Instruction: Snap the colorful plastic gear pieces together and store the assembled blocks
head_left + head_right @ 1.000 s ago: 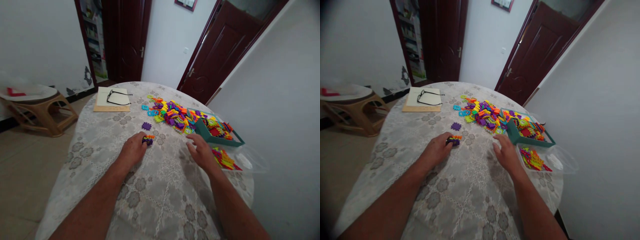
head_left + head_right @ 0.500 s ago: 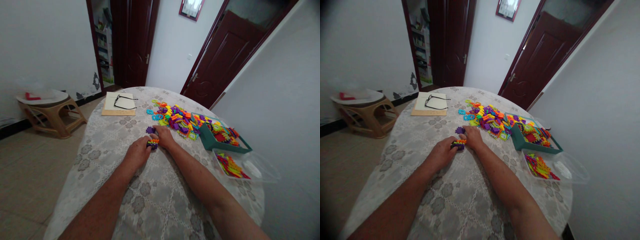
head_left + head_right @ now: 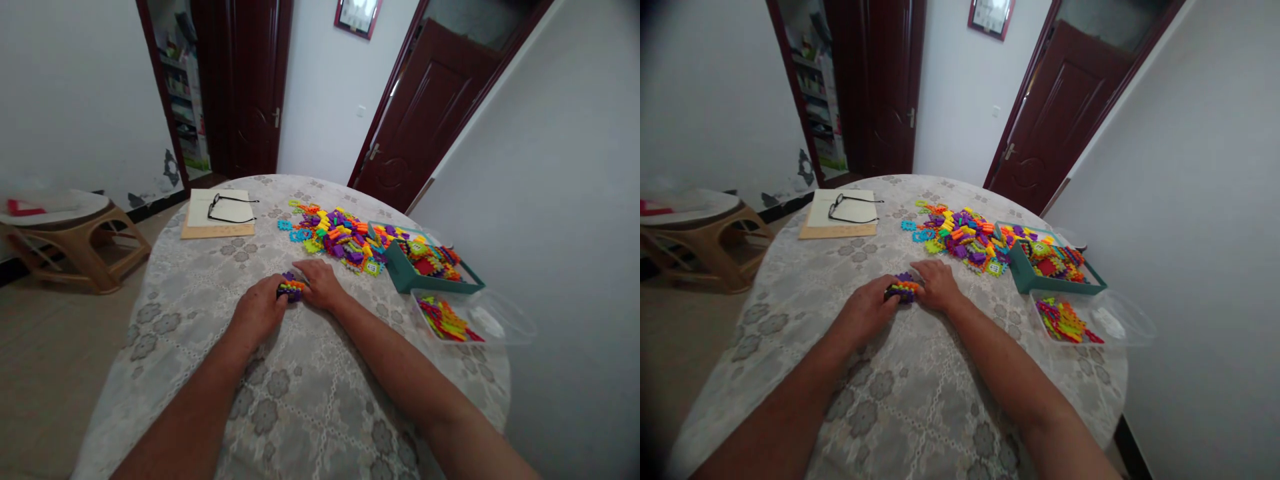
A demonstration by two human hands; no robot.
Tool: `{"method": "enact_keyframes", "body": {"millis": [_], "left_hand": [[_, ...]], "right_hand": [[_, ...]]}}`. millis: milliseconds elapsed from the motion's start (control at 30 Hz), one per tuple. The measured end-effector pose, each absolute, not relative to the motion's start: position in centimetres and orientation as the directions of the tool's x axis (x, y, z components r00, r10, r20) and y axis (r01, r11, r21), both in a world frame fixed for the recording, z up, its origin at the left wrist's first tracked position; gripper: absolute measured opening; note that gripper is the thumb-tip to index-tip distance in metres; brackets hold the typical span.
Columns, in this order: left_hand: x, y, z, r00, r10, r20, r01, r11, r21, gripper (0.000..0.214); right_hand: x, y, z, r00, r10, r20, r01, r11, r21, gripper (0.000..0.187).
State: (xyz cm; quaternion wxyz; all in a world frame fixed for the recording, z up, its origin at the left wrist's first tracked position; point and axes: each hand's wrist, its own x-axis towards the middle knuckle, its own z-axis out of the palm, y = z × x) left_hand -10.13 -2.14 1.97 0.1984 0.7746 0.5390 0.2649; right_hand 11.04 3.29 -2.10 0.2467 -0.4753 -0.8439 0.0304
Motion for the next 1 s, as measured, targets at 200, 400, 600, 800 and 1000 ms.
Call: {"method": "enact_keyframes", "body": {"millis": [200,400,600,800,1000], "left_hand": [[-11.8,-1.7,3.1,0.124,0.975,0.184,0.817,-0.205,0.538,0.016],[-11.8,-1.7,3.4,0.067,0.977,0.203,0.803,-0.173,0.571,0.021],[-11.6,-1.9,3.7,0.036,0.971,0.236,0.766,-0.178,0.617,0.023],[-11.9,-1.9,4.1,-0.038,0.975,0.220,0.717,-0.126,0.686,0.022],[-12.4,-1.7,3.8,-0.039,0.972,0.231,0.714,-0.135,0.687,0.024]], "right_hand": [[9.6,2.8,-1.9,-0.480,0.788,0.385,0.755,0.595,-0.277,0.036],[9.3,2.0,-1.9,-0.524,0.749,0.406,0.719,0.644,-0.262,0.044],[8.8,1.9,-1.7,-0.493,0.778,0.389,0.746,0.608,-0.271,0.041],[9.0,2.3,-1.9,-0.482,0.789,0.381,0.764,0.591,-0.258,0.029],[9.6,3.6,-2.6,-0.335,0.833,0.441,0.808,0.495,-0.321,0.032]]}}
